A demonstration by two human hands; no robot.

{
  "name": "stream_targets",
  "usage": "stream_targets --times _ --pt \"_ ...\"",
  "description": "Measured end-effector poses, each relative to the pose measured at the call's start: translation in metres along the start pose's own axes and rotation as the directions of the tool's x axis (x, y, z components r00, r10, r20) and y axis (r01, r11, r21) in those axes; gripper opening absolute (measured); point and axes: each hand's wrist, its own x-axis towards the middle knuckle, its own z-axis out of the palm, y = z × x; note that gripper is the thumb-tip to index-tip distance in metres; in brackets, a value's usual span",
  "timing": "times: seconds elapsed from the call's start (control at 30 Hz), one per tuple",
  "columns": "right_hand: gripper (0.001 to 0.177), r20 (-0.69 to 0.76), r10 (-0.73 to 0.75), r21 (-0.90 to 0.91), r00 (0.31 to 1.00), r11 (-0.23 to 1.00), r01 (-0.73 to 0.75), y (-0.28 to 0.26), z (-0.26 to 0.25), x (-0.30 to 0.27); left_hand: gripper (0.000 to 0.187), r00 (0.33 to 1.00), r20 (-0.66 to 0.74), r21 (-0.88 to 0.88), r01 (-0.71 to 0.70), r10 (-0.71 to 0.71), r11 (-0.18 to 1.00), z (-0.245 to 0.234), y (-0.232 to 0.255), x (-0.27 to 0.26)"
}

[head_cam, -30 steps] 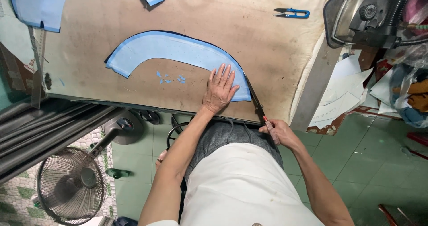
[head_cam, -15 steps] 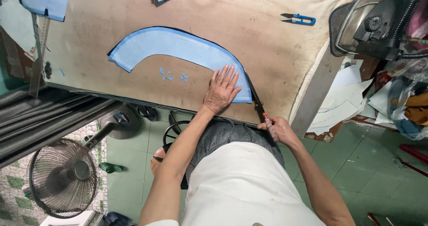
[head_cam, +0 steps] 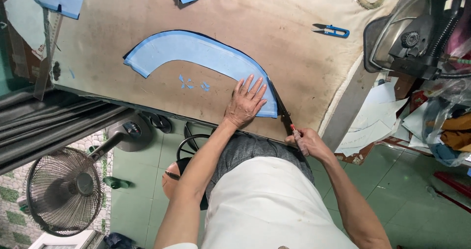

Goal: The person uses large shears to cut curved shapes from light blue fabric pieces on a workbench. They trim the edges of the fabric, occasionally repositioning the pieces to continue cutting along the desired lines.

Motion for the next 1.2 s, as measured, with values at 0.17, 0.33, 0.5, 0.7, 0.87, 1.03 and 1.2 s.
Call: stream_targets --times 0.17,0.33,0.5,0.7,0.87,1.03,1.2 --pt "0.033 0.004 -0.006 -0.008 1.000 1.000 0.006 -0.009 0.002 -0.004 0.047 1.000 0.003 0.004 0.000 0.000 1.000 0.000 -0.001 -0.001" --pt "0.033 0.012 -0.016 -0.017 1.000 1.000 0.016 -0.015 -0.005 -0.008 0.047 1.000 -0.003 0.014 -0.008 0.008 1.000 0.001 -0.002 -0.001" --pt "0.033 0.026 -0.023 -0.033 0.999 0.999 0.024 -0.025 -0.012 -0.005 0.053 1.000 -0.002 0.045 0.000 0.000 0.999 0.002 -0.001 -0.002" --pt "0.032 0.040 -0.033 -0.051 0.999 0.998 0.035 -0.043 -0.012 -0.002 0.053 1.000 0.009 0.037 0.004 -0.005 0.999 0.001 -0.001 -0.002" --pt "0.032 0.052 -0.032 -0.055 0.998 0.998 0.034 -0.052 -0.013 -0.003 0.053 1.000 0.013 0.039 0.007 -0.007 0.999 0.002 -0.002 -0.002" --pt "0.032 0.045 -0.045 -0.048 0.998 0.998 0.047 -0.060 -0.023 -0.008 0.051 0.999 -0.034 0.022 0.032 -0.031 0.999 0.001 -0.008 0.006" --pt "0.032 0.059 -0.044 -0.069 0.997 0.996 0.048 -0.073 -0.025 -0.008 0.044 0.996 -0.081 0.151 0.043 -0.031 0.988 -0.001 -0.026 0.023"
